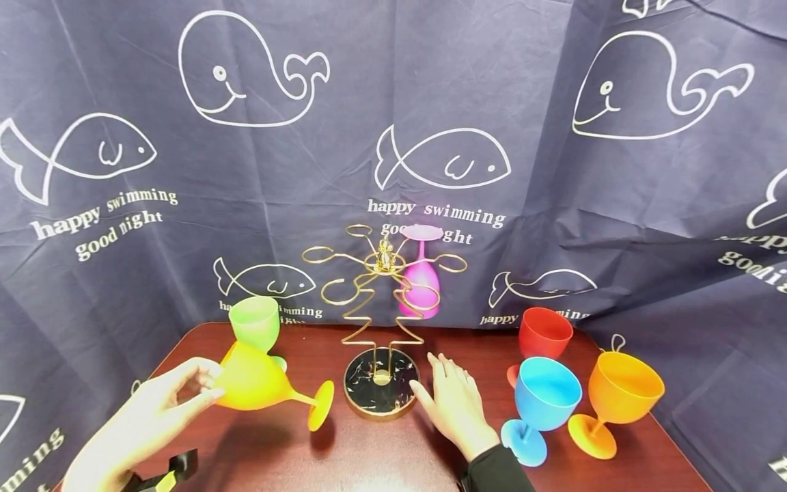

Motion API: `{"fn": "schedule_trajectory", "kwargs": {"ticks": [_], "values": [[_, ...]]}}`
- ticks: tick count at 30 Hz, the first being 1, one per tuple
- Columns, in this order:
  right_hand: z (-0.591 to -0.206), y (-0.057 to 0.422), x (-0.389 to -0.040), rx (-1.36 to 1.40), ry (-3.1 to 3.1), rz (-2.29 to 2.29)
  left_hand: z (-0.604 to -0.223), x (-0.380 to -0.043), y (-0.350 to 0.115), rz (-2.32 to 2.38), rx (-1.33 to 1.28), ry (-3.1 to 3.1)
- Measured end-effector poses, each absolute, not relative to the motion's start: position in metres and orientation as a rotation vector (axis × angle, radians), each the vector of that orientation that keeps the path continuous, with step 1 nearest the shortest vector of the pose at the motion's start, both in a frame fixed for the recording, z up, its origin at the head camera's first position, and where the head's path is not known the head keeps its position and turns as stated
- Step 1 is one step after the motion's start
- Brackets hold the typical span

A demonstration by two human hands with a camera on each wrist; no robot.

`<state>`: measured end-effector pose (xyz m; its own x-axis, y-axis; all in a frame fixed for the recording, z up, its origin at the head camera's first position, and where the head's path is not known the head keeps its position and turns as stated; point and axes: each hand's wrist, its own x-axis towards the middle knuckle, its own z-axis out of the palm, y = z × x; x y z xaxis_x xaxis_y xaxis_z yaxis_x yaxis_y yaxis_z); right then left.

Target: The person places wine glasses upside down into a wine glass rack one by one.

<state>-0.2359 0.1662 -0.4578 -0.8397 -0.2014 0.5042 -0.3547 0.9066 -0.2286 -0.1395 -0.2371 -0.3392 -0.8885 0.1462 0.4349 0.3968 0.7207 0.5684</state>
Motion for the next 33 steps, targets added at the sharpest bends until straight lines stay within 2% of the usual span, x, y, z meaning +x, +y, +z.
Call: {"fn": "schedule_trajectory", "kwargs": {"ticks": [10, 19, 33], "values": [[-0.459, 0.167, -0.235, 0.407, -2.58, 0.445, -0.345, -0.151, -0.236, -1.388, -0.603, -2.541], [-0.459, 0.167, -0.235, 0.413, -2.591, 0.451, -0.353, -0.166, -0.227, -1.491, -0.741, -2.424], [-0.458, 0.167, -0.236, 0.414, -2.615, 0.468, -0.362, -0.181, -0.214, -1.769, -0.75, -2.396]]}}
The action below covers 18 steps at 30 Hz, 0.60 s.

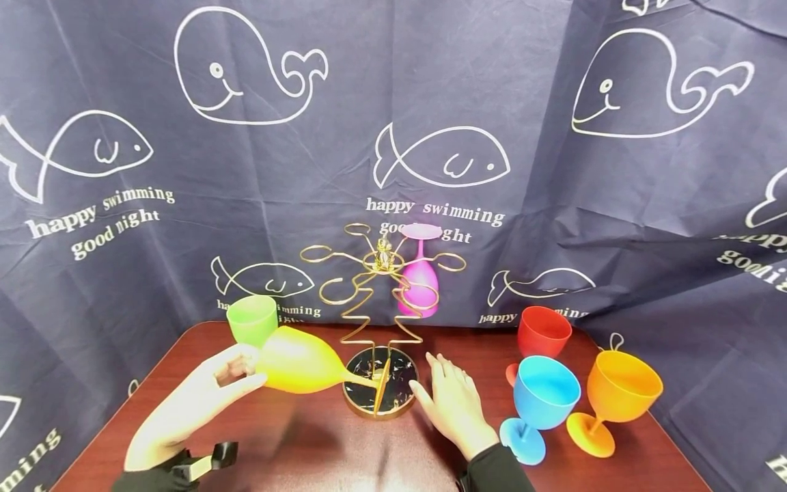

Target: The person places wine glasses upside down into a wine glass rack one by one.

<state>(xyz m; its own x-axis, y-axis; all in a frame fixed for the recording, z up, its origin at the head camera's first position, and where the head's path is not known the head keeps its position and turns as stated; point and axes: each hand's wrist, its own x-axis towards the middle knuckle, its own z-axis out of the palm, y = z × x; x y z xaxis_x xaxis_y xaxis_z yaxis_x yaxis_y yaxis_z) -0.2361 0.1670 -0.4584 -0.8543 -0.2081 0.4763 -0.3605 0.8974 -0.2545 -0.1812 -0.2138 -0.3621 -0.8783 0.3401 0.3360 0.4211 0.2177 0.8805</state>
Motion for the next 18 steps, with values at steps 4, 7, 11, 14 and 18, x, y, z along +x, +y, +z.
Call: {"fn": "schedule_trajectory", "kwargs": {"ticks": [4, 7, 11, 14, 18], "values": [[-0.457, 0.166, -0.236, 0.416, -2.617, 0.463, -0.364, -0.185, -0.21, -1.825, -0.776, -2.364], [-0.456, 0.166, -0.237, 0.426, -2.614, 0.453, -0.367, -0.189, -0.208, -1.918, -0.765, -2.339], [-0.456, 0.166, -0.237, 0.433, -2.613, 0.446, -0.371, -0.193, -0.207, -2.032, -0.735, -2.321], [-0.456, 0.166, -0.238, 0.429, -2.621, 0.447, -0.375, -0.197, -0.207, -2.103, -0.77, -2.271], [-0.456, 0.167, -0.237, 0.418, -2.64, 0.455, -0.383, -0.203, -0.204, -2.254, -0.943, -2.108]]}}
